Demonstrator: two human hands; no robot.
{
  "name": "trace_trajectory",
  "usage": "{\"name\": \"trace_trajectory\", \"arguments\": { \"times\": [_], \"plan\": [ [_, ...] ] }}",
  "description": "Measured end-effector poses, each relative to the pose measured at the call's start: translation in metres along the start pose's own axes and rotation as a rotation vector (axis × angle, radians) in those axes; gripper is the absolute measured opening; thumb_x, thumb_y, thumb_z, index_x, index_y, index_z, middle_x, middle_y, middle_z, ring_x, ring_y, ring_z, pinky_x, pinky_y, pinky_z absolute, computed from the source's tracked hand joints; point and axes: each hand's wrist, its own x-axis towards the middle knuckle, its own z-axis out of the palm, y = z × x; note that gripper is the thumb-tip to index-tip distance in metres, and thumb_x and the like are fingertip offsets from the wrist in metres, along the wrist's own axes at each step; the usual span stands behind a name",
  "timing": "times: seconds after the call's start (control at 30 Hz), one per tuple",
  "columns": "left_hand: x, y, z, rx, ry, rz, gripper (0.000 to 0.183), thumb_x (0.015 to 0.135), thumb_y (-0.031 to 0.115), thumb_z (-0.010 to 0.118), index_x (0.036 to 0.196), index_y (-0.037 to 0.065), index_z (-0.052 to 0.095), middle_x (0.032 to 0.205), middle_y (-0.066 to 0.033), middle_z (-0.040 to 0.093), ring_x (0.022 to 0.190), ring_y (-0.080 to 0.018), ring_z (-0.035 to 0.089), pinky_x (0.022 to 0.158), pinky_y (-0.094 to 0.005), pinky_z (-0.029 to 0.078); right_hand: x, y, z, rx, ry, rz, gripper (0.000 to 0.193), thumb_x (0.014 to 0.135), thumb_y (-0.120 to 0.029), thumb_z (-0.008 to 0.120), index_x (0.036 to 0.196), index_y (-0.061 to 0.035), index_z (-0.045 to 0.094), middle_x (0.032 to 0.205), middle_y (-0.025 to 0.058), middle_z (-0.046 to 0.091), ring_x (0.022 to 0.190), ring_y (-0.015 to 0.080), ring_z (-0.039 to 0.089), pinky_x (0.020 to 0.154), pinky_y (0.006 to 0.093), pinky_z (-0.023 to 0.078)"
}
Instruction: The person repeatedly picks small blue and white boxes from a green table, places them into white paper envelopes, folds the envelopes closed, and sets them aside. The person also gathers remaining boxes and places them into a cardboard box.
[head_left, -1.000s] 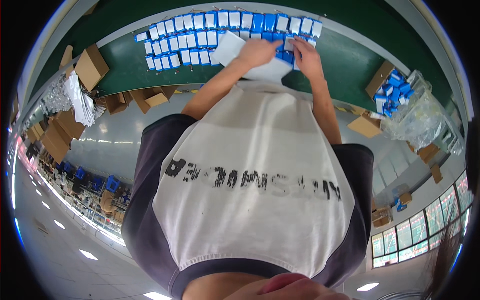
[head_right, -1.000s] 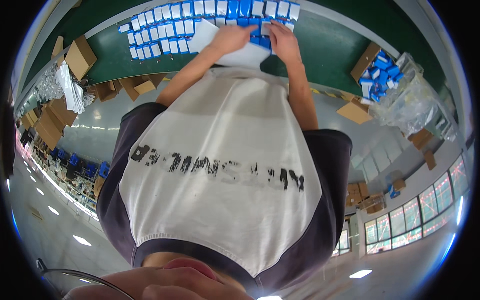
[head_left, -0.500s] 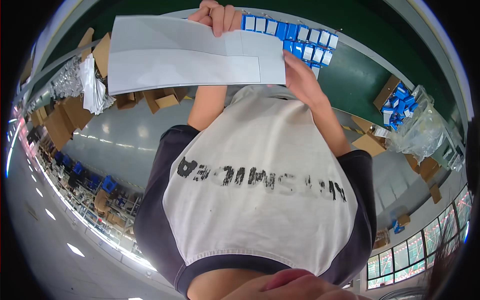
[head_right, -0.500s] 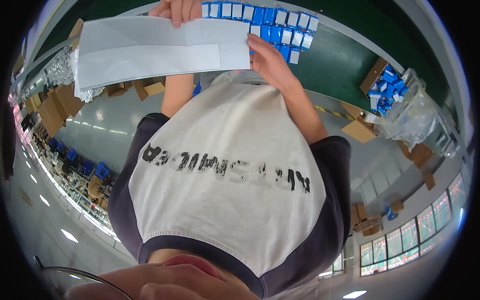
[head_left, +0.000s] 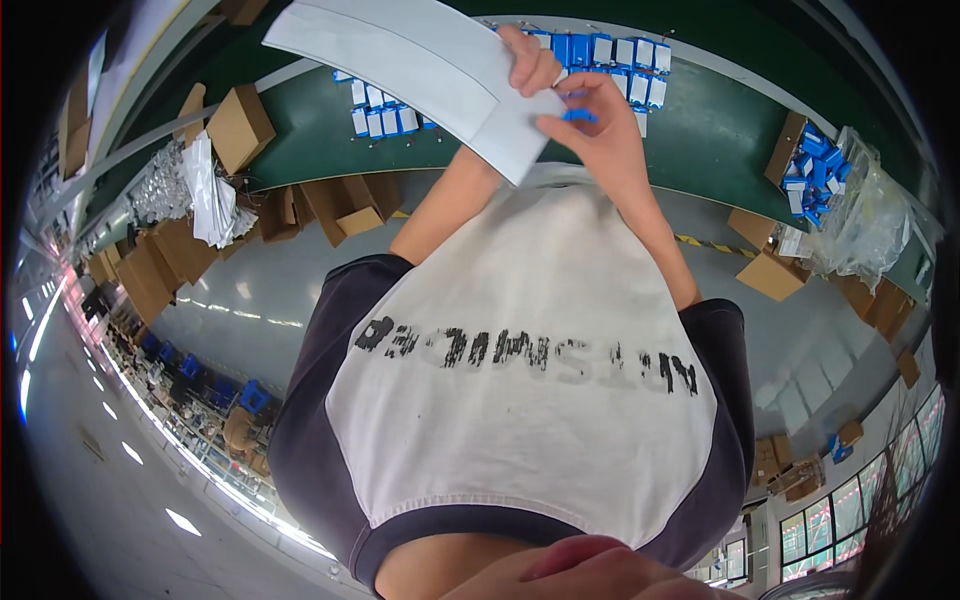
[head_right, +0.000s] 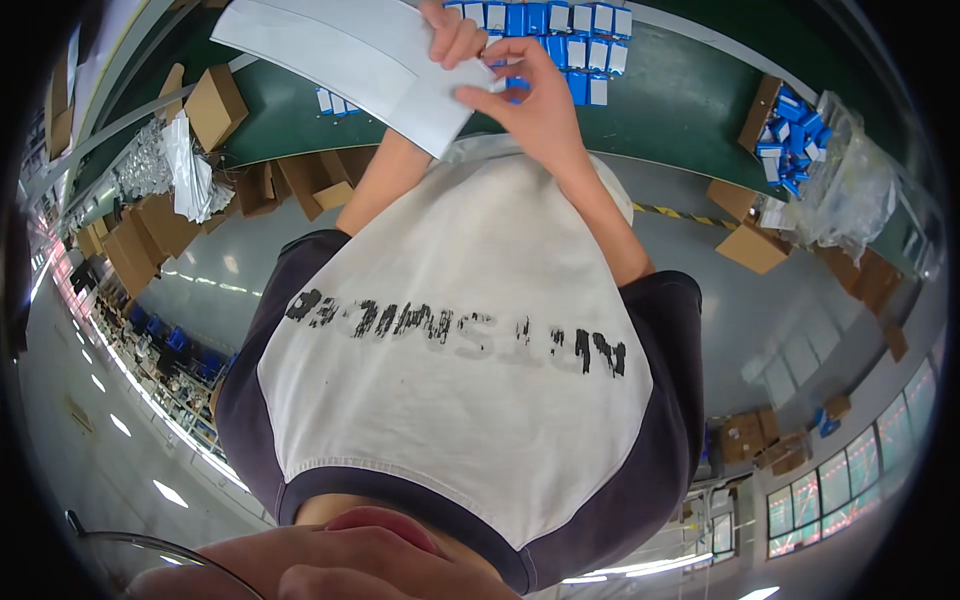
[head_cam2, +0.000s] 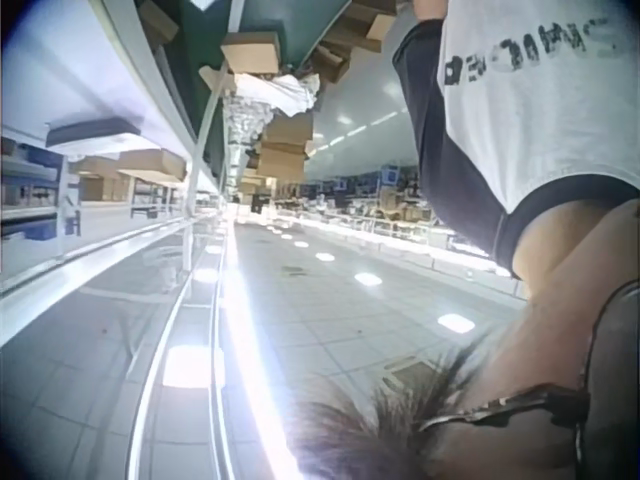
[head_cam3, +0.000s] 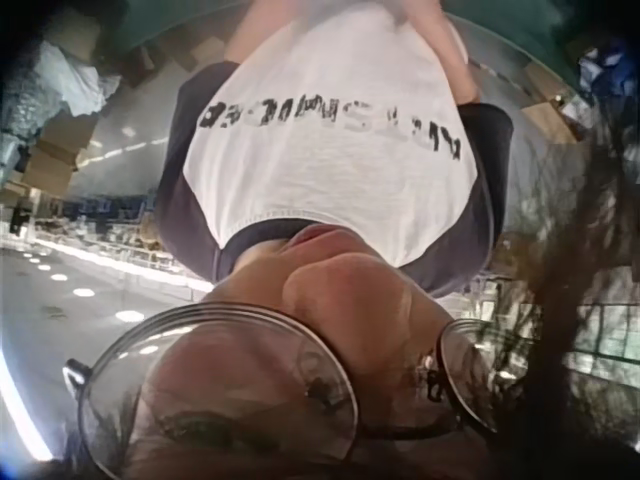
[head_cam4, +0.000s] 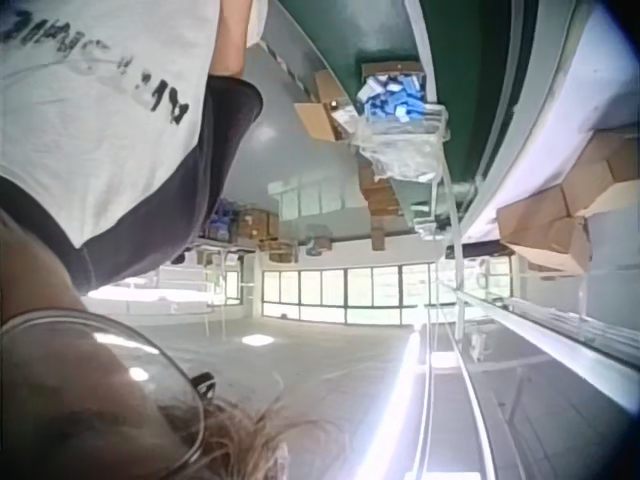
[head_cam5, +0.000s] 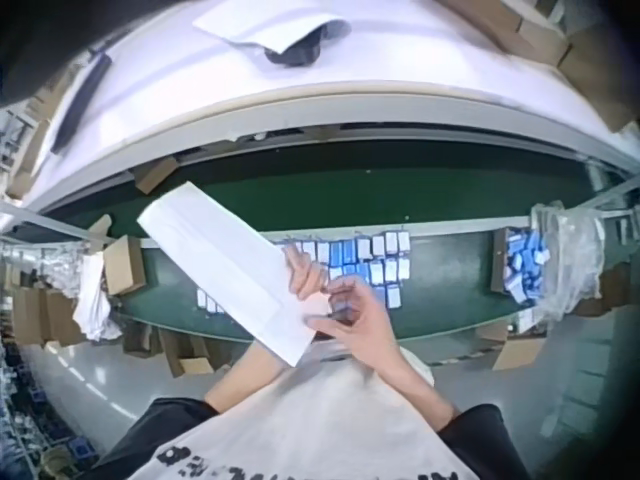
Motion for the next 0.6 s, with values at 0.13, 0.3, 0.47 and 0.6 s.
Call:
{"name": "trace_trajectory", "arguments": {
  "times": [0.13, 0.3, 0.47, 0.6],
  "plan": [
    [-0.002, 0.016, 0.007, 0.219, 0.197, 0.147, 0.029, 0.101, 0.035, 0.044, 0.094, 0.008, 0.050, 0.062, -0.0005, 0.035, 0.055, -0.0129, 0.035, 0.054, -0.0262, 0.033, -0.014, -0.038, 0.015, -0.357, 0.029, -0.332, 0.071, 0.065, -0.028, 0.095, 0.123, -0.0108, 0.059, 0.122, 0.0093, 0.047, 0.105, 0.0258, 0.056, 0.087, 0.0364, 0.050],
    [-0.001, 0.037, -0.002, 0.236, 0.033, 0.245, 0.018, 0.098, 0.025, 0.052, 0.098, 0.007, 0.058, 0.061, -0.0003, 0.040, 0.058, -0.0146, 0.039, 0.058, -0.0282, 0.034, -0.008, -0.044, 0.041, -0.377, -0.045, -0.412, 0.057, 0.069, -0.020, 0.090, 0.118, -0.0064, 0.063, 0.107, 0.0078, 0.059, 0.096, 0.0227, 0.057, 0.081, 0.0336, 0.050],
    [0.004, 0.058, -0.005, 0.539, -0.018, 0.522, 0.027, 0.100, 0.032, 0.045, 0.093, 0.006, 0.048, 0.063, -0.0017, 0.037, 0.055, -0.0128, 0.038, 0.051, -0.0261, 0.032, -0.004, -0.055, 0.055, -0.263, -0.054, -0.472, 0.039, 0.076, -0.015, 0.085, 0.107, -0.0032, 0.066, 0.099, 0.0089, 0.062, 0.086, 0.0206, 0.060, 0.077, 0.0308, 0.050],
    [-0.008, 0.063, -0.013, 0.655, 0.124, 0.544, 0.027, 0.101, 0.031, 0.045, 0.096, 0.005, 0.050, 0.064, -0.0015, 0.040, 0.055, -0.0122, 0.038, 0.053, -0.0245, 0.032, -0.010, -0.049, 0.045, -0.199, -0.037, -0.432, 0.021, 0.083, -0.007, 0.078, 0.100, -0.0014, 0.067, 0.092, 0.0087, 0.063, 0.079, 0.0185, 0.061, 0.074, 0.0284, 0.050]
  ]
}}
